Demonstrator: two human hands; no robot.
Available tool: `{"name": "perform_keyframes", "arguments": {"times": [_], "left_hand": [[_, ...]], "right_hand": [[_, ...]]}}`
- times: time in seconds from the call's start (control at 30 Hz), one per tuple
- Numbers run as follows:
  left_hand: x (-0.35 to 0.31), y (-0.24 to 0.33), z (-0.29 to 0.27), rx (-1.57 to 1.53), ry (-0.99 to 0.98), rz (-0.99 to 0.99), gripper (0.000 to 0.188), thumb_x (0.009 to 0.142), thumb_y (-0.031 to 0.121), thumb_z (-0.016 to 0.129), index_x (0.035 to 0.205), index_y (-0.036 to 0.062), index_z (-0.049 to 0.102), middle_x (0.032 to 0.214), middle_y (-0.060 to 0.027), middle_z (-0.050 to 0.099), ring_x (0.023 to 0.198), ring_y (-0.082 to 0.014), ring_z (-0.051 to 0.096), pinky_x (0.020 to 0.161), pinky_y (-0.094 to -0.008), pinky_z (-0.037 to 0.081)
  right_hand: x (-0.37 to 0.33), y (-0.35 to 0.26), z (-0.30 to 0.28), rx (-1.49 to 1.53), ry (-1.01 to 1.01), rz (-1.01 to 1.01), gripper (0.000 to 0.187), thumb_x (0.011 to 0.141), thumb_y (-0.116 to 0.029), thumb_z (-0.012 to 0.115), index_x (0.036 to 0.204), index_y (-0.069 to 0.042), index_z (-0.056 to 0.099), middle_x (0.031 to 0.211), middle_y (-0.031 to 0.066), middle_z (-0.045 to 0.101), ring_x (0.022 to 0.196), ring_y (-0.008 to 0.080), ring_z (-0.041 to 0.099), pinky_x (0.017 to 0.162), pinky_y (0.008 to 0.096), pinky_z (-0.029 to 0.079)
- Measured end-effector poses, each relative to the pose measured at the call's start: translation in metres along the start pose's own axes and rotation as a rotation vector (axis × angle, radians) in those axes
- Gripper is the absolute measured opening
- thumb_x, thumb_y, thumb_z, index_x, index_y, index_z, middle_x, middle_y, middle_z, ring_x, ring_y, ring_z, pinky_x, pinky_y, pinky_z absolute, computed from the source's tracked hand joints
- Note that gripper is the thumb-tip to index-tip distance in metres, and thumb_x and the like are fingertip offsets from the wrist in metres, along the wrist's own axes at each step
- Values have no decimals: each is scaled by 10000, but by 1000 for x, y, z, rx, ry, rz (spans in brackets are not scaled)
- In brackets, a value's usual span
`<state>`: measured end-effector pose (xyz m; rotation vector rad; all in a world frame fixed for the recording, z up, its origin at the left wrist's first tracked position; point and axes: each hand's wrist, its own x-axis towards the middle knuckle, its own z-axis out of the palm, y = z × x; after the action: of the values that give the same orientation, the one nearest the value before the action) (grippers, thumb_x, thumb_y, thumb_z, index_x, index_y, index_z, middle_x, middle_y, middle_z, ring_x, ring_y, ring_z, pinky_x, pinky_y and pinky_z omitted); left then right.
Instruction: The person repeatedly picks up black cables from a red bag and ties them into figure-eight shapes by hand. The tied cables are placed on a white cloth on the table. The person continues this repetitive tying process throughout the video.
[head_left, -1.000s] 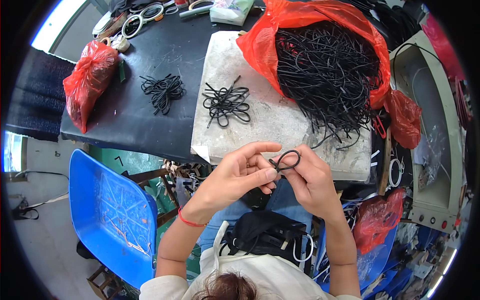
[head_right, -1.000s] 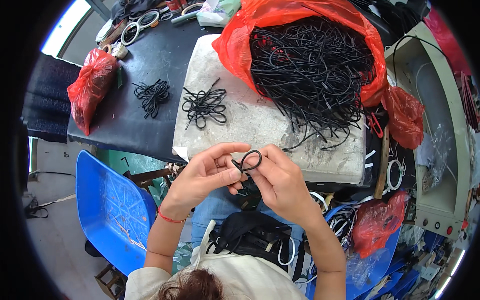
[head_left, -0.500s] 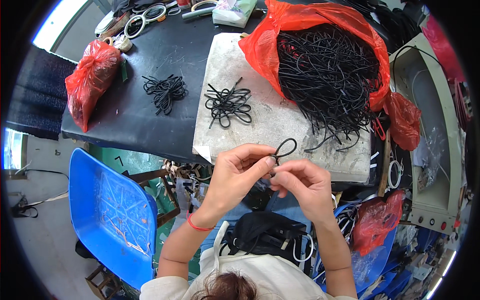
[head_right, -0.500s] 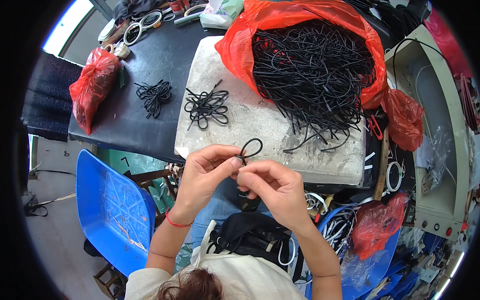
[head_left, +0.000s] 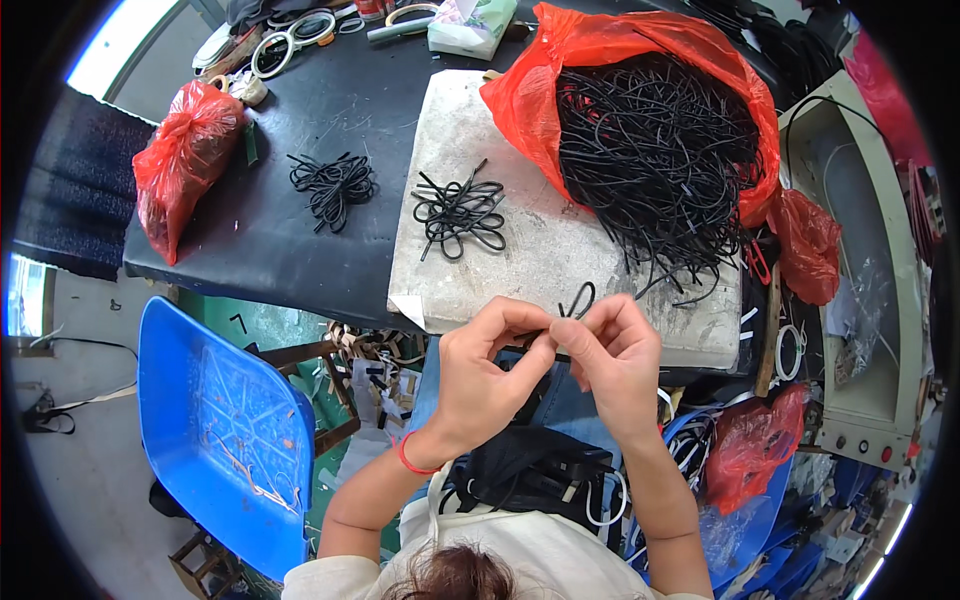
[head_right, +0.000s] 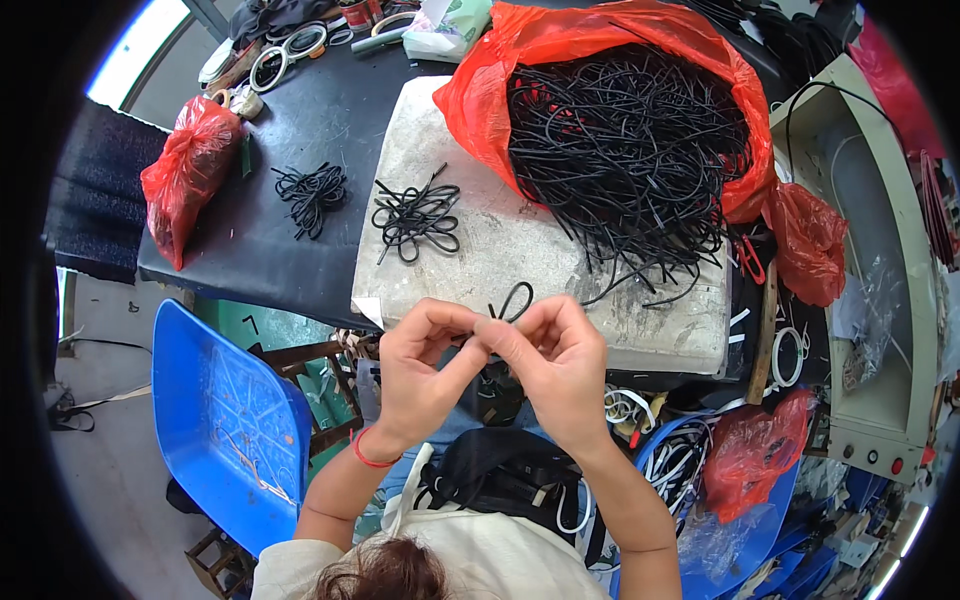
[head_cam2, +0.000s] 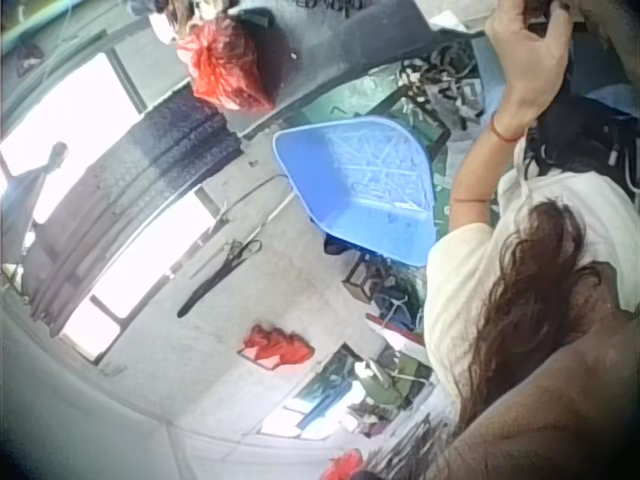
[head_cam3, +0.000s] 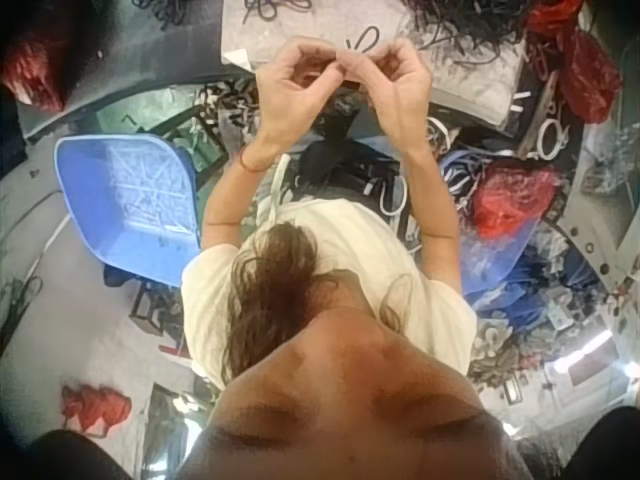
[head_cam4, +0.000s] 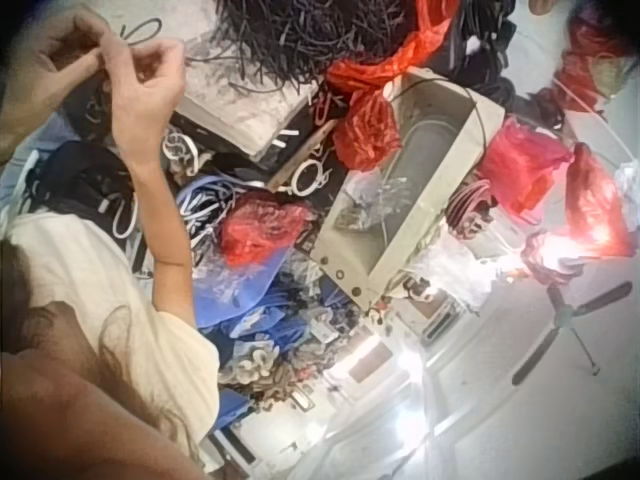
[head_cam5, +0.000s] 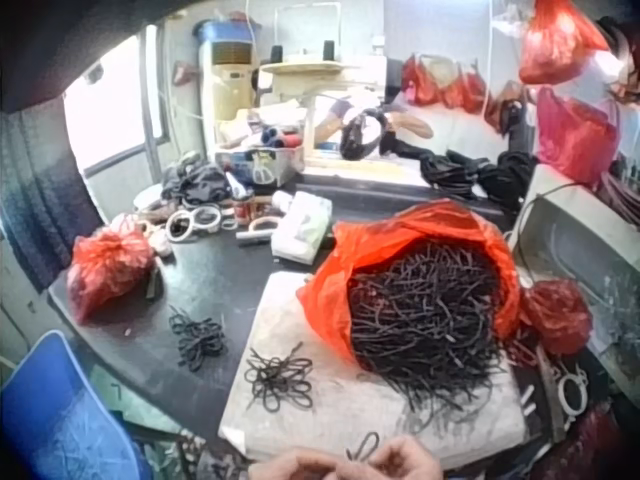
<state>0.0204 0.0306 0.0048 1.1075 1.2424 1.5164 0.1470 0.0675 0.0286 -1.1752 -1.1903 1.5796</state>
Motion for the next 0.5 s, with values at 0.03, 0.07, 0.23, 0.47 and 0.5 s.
{"name": "perform_keyframes", "arguments": {"times": [0.03, 0.07, 0.23, 0.47, 0.5], "left_hand": [[1, 2, -1, 8, -19, -9, 105, 769, -4, 615, 869, -27, 594, 806, -76, 636, 742, -103, 609, 672, -237, 503], [2, 4, -2, 16, -38, -18, 97, 764, 0, 616, 855, -27, 597, 792, -77, 640, 727, -106, 614, 671, -239, 504], [2, 7, -12, 137, -249, -107, 119, 763, 13, 621, 869, -34, 594, 811, -80, 640, 740, -126, 621, 700, -250, 501], [4, 19, -13, 119, -343, -271, 277, 744, 6, 652, 995, -37, 541, 904, -76, 627, 847, -118, 606, 766, -246, 492], [2, 18, -13, 119, -331, -252, 305, 742, 9, 655, 1015, -34, 525, 910, -82, 629, 855, -118, 606, 768, -246, 493]], "right_hand": [[1, 3, -1, 11, -2, -50, 168, 805, -152, 670, 823, -10, 582, 717, -15, 525, 598, 21, 447, 536, 159, 376], [3, 7, -3, -23, -32, -55, 161, 807, -148, 667, 832, -12, 584, 745, -12, 518, 616, 22, 442, 550, 162, 373], [4, 10, -17, -120, -181, -178, 131, 817, -134, 645, 862, -22, 596, 835, 0, 503, 666, 27, 443, 588, 176, 370], [1, 11, -7, 31, -32, 2, 133, 865, -138, 589, 909, -15, 569, 765, -24, 523, 666, 21, 453, 597, 169, 379], [1, 14, -8, 44, -28, 0, 134, 870, -142, 583, 914, -17, 566, 757, -27, 527, 665, 20, 454, 594, 168, 379]]}}
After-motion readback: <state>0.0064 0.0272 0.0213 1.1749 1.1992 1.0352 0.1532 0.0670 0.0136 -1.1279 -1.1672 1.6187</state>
